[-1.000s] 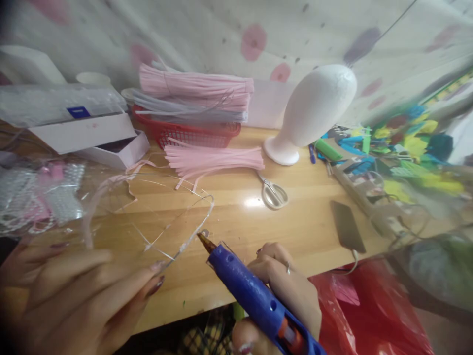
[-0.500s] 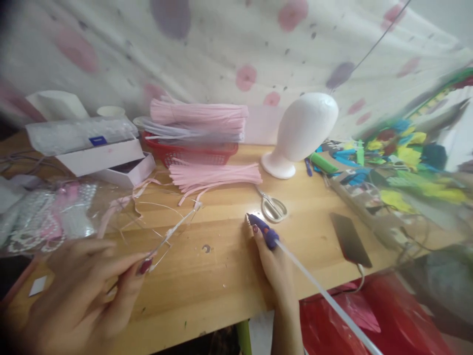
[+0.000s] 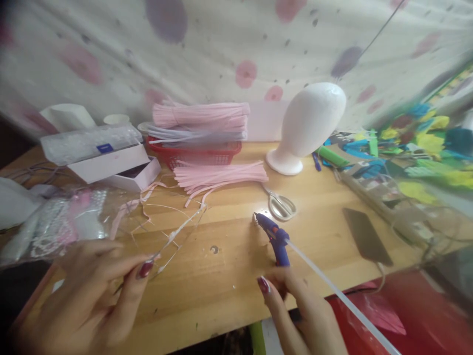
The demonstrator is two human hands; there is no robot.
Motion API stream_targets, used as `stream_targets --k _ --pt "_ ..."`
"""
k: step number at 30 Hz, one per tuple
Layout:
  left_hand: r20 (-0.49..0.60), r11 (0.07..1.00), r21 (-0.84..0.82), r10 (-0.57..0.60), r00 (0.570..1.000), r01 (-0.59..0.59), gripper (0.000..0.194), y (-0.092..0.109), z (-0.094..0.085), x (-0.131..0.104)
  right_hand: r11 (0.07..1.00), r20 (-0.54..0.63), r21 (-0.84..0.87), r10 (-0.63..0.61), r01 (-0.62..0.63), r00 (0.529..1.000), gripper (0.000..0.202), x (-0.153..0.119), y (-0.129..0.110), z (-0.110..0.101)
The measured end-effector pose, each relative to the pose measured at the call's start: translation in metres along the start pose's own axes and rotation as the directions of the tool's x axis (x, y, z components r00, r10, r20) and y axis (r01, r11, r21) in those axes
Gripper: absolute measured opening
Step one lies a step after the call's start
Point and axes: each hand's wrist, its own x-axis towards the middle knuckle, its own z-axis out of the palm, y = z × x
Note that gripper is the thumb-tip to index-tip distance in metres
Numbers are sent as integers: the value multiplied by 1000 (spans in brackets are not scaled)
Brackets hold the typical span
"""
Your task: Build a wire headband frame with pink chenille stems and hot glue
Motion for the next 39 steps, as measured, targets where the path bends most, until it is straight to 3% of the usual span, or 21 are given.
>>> stream_targets --k 1,3,6,9,13,15,21,29,39 --pt "13 1000 5 10 1000 -10 10 0 -2 -1 999 -133 45 -2 8 991 15 11 -10 11" --pt "70 998 -15 55 996 -54 9 -1 -6 -4 984 -249 172 2 42 968 21 36 -27 36" --pt "188 990 -74 129 974 -117 10 -3 -13 -11 943 -179 323 -16 74 984 34 69 -42 66" --pt "230 989 -112 120 966 -97 13 -2 -17 -19 879 -113 438 -152 187 982 34 84 -48 81" --pt "158 982 -144 -103 982 126 22 5 -16 -21 849 -100 472 -215 236 972 38 82 -52 84" --pt "104 958 -145 -233 967 247 29 9 -15 -18 853 -94 457 -235 252 967 33 79 -55 83" --pt "135 907 -145 -379 916 397 20 18 -14 -7 841 -78 453 -294 297 953 30 76 -62 81" --pt "137 838 -222 -480 866 499 21 21 -13 -8 838 -98 423 -335 344 937 27 75 -62 83" --pt "194 852 -220 -438 878 474 19 17 -17 -9 840 -92 419 -339 345 936 28 75 -63 83"
